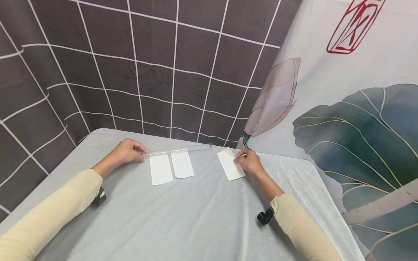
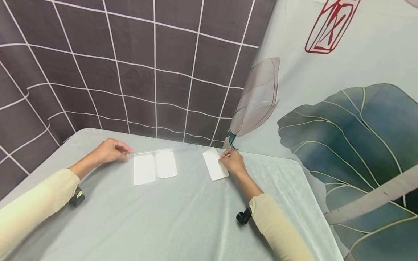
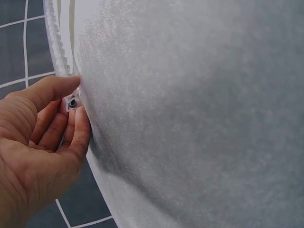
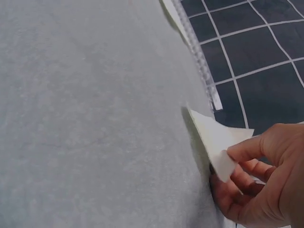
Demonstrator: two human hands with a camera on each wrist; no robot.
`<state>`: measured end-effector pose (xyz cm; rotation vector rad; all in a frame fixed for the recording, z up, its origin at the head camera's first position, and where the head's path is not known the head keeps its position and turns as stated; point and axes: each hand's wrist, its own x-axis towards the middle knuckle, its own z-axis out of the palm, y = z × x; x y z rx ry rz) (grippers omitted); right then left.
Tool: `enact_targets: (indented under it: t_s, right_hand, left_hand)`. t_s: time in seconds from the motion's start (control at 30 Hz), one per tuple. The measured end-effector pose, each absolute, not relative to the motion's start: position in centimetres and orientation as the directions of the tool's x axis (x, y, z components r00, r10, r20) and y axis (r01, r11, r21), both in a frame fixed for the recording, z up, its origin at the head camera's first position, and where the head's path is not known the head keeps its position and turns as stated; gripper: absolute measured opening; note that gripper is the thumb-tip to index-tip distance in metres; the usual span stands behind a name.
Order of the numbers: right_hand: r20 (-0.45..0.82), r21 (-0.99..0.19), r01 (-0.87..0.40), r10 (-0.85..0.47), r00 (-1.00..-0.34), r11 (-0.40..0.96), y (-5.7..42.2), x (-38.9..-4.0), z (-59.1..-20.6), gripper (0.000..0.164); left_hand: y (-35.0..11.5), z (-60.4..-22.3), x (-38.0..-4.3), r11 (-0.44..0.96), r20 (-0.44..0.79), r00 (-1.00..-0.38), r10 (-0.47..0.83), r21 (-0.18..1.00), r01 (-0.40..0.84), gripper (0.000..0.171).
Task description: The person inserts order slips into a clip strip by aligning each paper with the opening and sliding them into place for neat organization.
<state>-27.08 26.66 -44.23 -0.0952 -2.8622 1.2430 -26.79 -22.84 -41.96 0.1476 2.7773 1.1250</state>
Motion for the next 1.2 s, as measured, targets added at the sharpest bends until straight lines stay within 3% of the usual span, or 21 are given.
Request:
enact_targets:
  t_s: [0.47,0.7,1.2]
  right_hand:
    - [-0.049,-0.805,0.076,0.062,-0.997,0.589,24.6,-26.6,-42.8,0.034]
    - [-0.071,-0.847,0.089,0.056,-0.996,0.523,23.8,-27.1,-42.9,0.032]
    - [-0.065,-0.834,0.118,0.117,-0.991,0.538,22.4,-28.2,-43.8,0.031]
  left_hand:
    - [-22.9,-42.1,-26.8,0.711,-0.091,-0.985,0.147,0.702,0.041,0.036]
    - [-22.9,-41.9,-26.8,0.703,-0.087,-0.984,0.152,0.71,0.046,0.037]
    - [-22.8,-42.1,-26.9,0.705,-0.092,-0.984,0.154,0.708,0.044,0.037]
